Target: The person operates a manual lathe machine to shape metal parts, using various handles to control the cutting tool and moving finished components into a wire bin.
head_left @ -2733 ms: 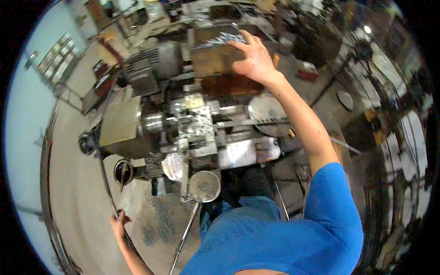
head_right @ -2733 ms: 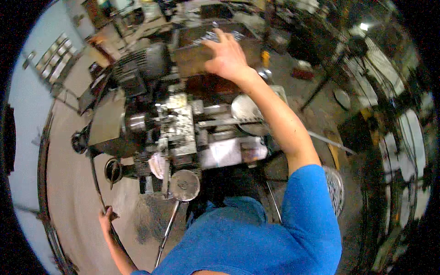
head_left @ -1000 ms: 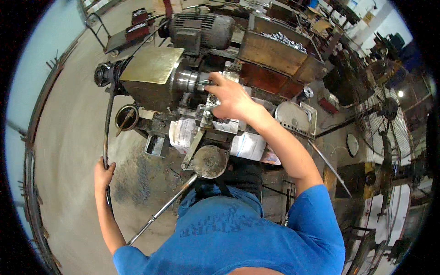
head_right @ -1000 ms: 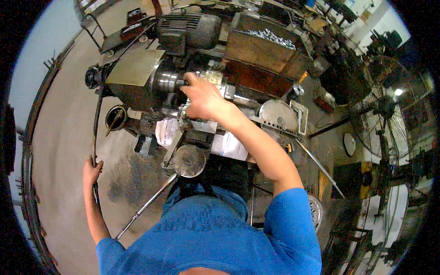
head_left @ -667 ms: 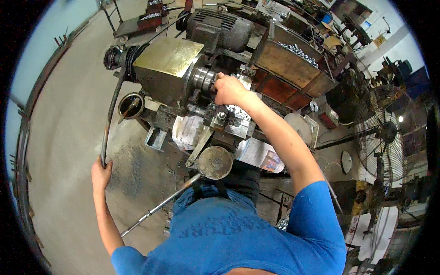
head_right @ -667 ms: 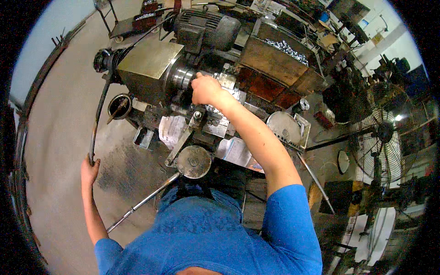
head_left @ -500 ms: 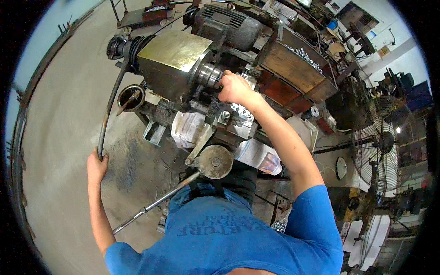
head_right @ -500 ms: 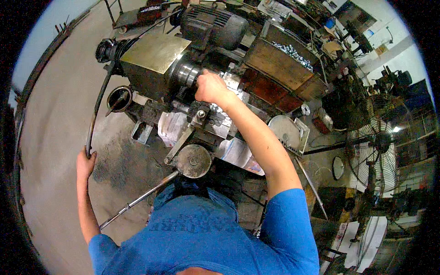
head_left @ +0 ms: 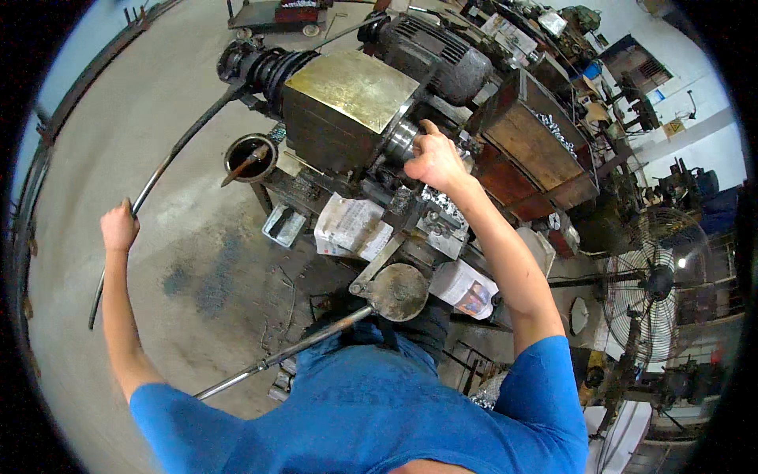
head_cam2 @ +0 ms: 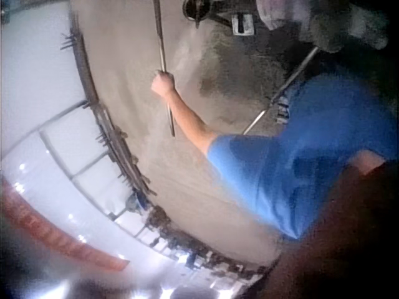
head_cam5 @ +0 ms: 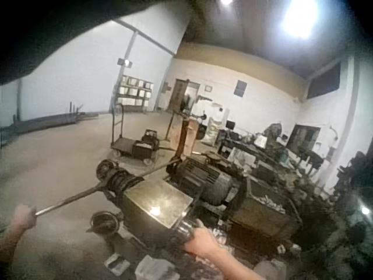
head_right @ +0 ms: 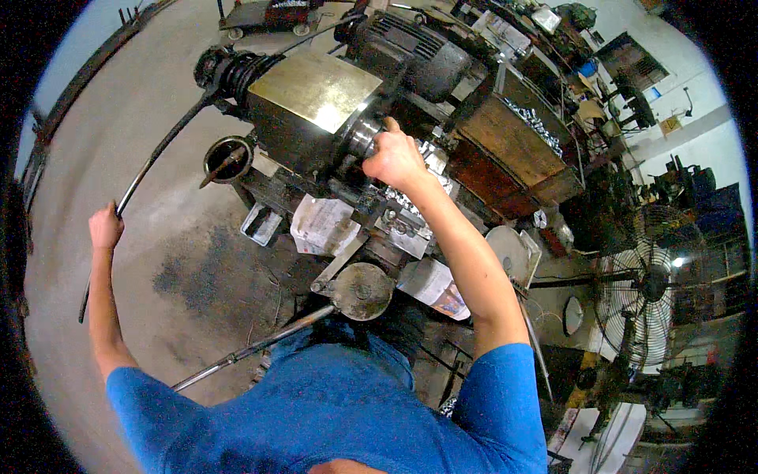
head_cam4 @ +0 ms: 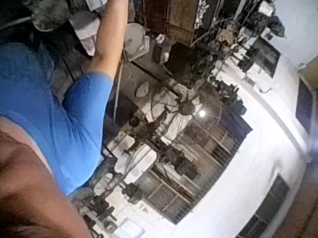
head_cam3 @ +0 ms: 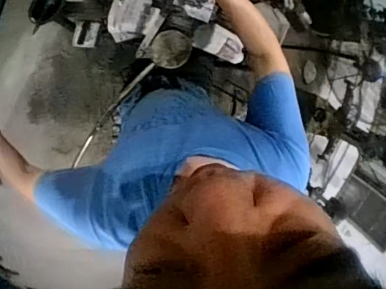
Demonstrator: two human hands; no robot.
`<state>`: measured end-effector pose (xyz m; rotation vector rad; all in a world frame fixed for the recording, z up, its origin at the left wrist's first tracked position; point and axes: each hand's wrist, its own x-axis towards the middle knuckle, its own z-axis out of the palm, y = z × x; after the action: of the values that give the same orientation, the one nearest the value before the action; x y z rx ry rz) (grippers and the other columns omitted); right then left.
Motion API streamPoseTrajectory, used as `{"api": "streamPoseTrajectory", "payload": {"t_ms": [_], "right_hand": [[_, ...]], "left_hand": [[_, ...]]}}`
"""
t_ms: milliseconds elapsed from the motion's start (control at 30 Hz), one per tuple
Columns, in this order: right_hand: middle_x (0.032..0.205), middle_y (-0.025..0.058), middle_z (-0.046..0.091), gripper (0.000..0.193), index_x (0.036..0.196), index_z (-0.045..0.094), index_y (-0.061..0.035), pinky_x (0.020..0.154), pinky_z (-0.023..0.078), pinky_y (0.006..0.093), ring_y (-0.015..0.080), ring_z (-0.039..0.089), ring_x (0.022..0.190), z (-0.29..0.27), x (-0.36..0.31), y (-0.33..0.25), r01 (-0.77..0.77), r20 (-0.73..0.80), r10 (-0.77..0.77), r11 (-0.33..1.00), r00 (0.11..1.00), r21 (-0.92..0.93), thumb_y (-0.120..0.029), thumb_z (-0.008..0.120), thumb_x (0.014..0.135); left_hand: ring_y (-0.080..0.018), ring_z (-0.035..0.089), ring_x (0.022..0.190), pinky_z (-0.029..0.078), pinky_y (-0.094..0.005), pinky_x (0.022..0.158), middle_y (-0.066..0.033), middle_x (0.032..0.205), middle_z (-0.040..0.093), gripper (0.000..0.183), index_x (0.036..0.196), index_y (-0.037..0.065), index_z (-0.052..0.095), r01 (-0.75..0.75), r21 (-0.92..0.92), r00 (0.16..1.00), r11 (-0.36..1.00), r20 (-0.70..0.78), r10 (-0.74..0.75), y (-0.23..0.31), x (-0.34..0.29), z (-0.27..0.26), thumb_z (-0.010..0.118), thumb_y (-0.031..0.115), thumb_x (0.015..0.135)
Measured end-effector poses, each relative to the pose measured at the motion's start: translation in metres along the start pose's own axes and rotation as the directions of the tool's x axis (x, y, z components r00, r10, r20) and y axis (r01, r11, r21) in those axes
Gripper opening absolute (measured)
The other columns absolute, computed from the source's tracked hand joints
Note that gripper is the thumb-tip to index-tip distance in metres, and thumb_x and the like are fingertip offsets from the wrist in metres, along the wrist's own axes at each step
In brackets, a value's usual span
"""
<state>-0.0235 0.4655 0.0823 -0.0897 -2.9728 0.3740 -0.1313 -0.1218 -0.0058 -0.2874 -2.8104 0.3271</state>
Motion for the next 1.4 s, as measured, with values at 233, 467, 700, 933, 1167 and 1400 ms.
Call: {"api": "streamPoseTrajectory", "payload": {"t_ms": [233, 467, 700, 933, 1167, 1400], "right_hand": [[0.130, 0.0256, 0.039, 0.020, 0.072, 0.057, -0.0036, 0.084, 0.046, 0.0399, 0.0421, 0.054, 0.099, -0.030, -0.033, -0.002, 0.021, -0.095, -0.016, 0.998, 0.995, 0.060, -0.013, 0.060, 0.055], [0.130, 0.0181, 0.044, 0.023, 0.078, 0.058, -0.0027, 0.088, 0.043, 0.0362, 0.0352, 0.051, 0.109, -0.081, -0.157, 0.067, -0.044, -0.365, 0.110, 0.982, 0.924, 0.183, -0.006, 0.061, 0.055], [0.120, 0.0200, 0.052, 0.028, 0.082, 0.066, -0.0027, 0.086, 0.044, 0.0351, 0.0346, 0.054, 0.105, -0.077, -0.335, 0.169, -0.587, -0.225, 0.617, 0.787, 0.754, 0.190, -0.009, 0.060, 0.055], [0.114, 0.0178, 0.056, 0.044, 0.106, 0.058, -0.0072, 0.086, 0.045, 0.0406, 0.0339, 0.055, 0.103, -0.045, -0.505, 0.280, -0.899, -0.238, 0.877, 0.360, 0.418, -0.251, -0.019, 0.059, 0.063], [0.089, 0.0215, 0.061, 0.036, 0.099, 0.058, -0.0036, 0.072, 0.049, 0.0439, 0.0392, 0.059, 0.085, 0.021, -0.617, 0.299, -0.892, -0.300, 0.890, 0.208, 0.342, -0.401, -0.022, 0.058, 0.067], [0.073, 0.0238, 0.060, 0.035, 0.088, 0.055, -0.0012, 0.065, 0.046, 0.0490, 0.0425, 0.058, 0.070, 0.046, -0.599, 0.137, -0.978, -0.225, 0.964, 0.098, 0.140, -0.186, -0.018, 0.059, 0.057]], "left_hand": [[-0.0346, 0.060, 0.075, 0.048, -0.0421, 0.068, -0.0179, 0.075, 0.062, 0.023, 0.097, 0.003, 0.060, -0.020, -0.413, 0.978, 0.910, -0.196, -0.067, 0.034, 0.014, 0.009, 0.059, 0.015, 0.076], [-0.0325, 0.062, 0.084, 0.048, -0.0346, 0.072, -0.0210, 0.094, 0.063, 0.052, 0.111, -0.002, 0.056, 0.356, -0.734, 0.860, 0.578, 0.499, 0.104, 0.229, -0.016, 0.081, 0.068, 0.027, 0.069], [-0.0287, 0.062, 0.082, 0.049, -0.0400, 0.066, -0.0117, 0.087, 0.064, 0.025, 0.089, 0.010, 0.059, -0.632, -0.170, 0.709, 0.756, 0.266, 0.653, 0.282, 0.005, 0.120, 0.064, 0.017, 0.066], [-0.0299, 0.062, 0.082, 0.049, -0.0394, 0.067, -0.0137, 0.091, 0.063, 0.032, 0.101, 0.007, 0.060, -0.518, -0.337, 0.744, 0.786, 0.275, 0.608, 0.286, 0.002, 0.079, 0.061, 0.016, 0.070], [-0.0237, 0.063, 0.082, 0.049, -0.0351, 0.072, -0.0130, 0.093, 0.065, 0.037, 0.109, 0.002, 0.059, -0.091, -0.697, 0.558, 0.711, 0.556, 0.617, 0.250, -0.066, -0.019, 0.063, 0.022, 0.078], [-0.0184, 0.063, 0.078, 0.048, -0.0327, 0.070, -0.0114, 0.086, 0.066, 0.032, 0.106, 0.002, 0.059, 0.224, -0.839, 0.421, 0.497, 0.543, 0.727, 0.286, -0.169, -0.140, 0.065, 0.018, 0.078]]}}
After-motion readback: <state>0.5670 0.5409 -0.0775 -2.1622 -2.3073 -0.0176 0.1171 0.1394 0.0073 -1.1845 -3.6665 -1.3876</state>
